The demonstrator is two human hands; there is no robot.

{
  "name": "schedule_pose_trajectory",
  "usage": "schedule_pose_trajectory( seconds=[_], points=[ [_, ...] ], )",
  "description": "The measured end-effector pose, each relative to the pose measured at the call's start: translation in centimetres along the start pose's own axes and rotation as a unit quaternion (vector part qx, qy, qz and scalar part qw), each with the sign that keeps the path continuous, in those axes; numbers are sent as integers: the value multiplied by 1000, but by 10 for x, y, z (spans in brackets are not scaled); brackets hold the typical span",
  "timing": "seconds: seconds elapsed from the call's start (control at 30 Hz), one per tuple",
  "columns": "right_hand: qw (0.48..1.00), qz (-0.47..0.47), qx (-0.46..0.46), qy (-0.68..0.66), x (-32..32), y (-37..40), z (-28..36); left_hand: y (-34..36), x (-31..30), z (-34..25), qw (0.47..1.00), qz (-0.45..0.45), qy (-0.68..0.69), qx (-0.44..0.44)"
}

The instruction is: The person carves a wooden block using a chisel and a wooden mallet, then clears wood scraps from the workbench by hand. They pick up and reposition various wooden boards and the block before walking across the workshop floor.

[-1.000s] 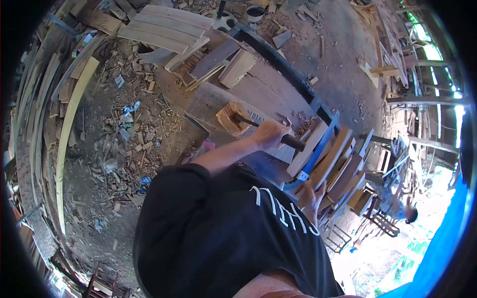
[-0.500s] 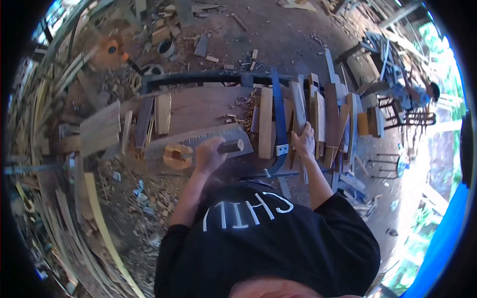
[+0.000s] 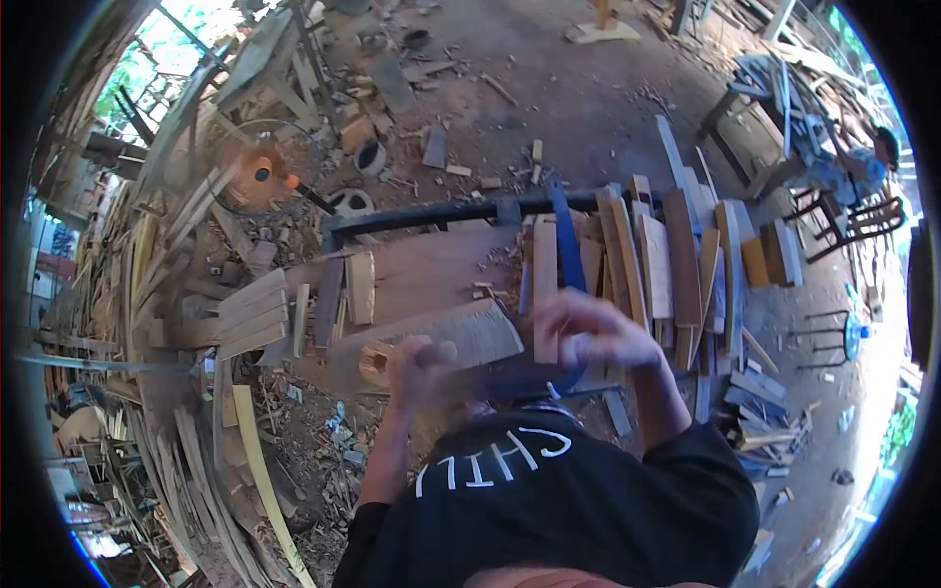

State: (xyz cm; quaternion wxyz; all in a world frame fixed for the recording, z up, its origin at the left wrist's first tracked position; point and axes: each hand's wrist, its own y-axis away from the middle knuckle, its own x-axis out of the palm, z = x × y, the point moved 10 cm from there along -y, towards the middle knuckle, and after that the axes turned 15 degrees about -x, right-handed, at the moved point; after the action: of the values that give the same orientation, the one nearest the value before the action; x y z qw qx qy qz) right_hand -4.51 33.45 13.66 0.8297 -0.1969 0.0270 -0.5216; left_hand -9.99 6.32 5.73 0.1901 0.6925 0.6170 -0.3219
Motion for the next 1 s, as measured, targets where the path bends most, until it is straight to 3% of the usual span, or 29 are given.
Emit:
schedule_pose_trajectory(
  seconds=[0.07, 0.13, 0.17, 0.23, 0.37, 0.43, 0.57, 0.63, 0.67, 0.7, 0.77, 0.83, 0.87, 0.97, 1.0],
  points=[
    [931, 280, -208, -110, 82, -22, 94, -1, -2, 4, 1000, -16, -8, 7],
    [827, 409, -285, -262, 132, -10, 145, -3, -4, 5, 1000, -16, 1, 0],
    [800, 439, -298, -282, 145, -7, 156, -2, -4, 6, 1000, -17, 1, 9],
    [764, 473, -344, -272, 162, -4, 161, -5, -1, 24, 998, 1, 29, -59],
    [726, 478, -364, -335, 175, 7, 150, 2, -16, 17, 997, -24, 45, -65],
    [728, 514, -250, -378, 182, 12, 134, 5, -20, 26, 993, -50, 80, -73],
    [734, 520, -224, -375, 174, 4, 132, 14, -37, 24, 989, -70, 92, -89],
    [731, 484, -344, -337, 166, 4, 143, 18, -41, 30, 986, -60, 115, -106],
    [776, 411, -376, -295, 159, -10, 146, 21, -45, 40, 983, -72, 102, -138],
    [781, 404, -374, -294, 159, -11, 145, 24, -48, 49, 978, -82, 88, -169],
    [824, 135, -522, -175, 118, -18, 154, 29, -51, 69, 969, -90, 112, -203],
    [826, -34, -538, -166, 104, -17, 146, 37, -55, 97, 957, -137, 108, -233],
    [817, -77, -542, -180, 101, -23, 146, 40, -60, 93, 952, -162, 90, -243],
    [782, -124, -558, -250, 109, -28, 154, 47, -64, 71, 945, -110, 22, -308],
    [800, -97, -513, -295, 120, -36, 145, 46, -66, 57, 946, -97, -6, -311]
  ],
)
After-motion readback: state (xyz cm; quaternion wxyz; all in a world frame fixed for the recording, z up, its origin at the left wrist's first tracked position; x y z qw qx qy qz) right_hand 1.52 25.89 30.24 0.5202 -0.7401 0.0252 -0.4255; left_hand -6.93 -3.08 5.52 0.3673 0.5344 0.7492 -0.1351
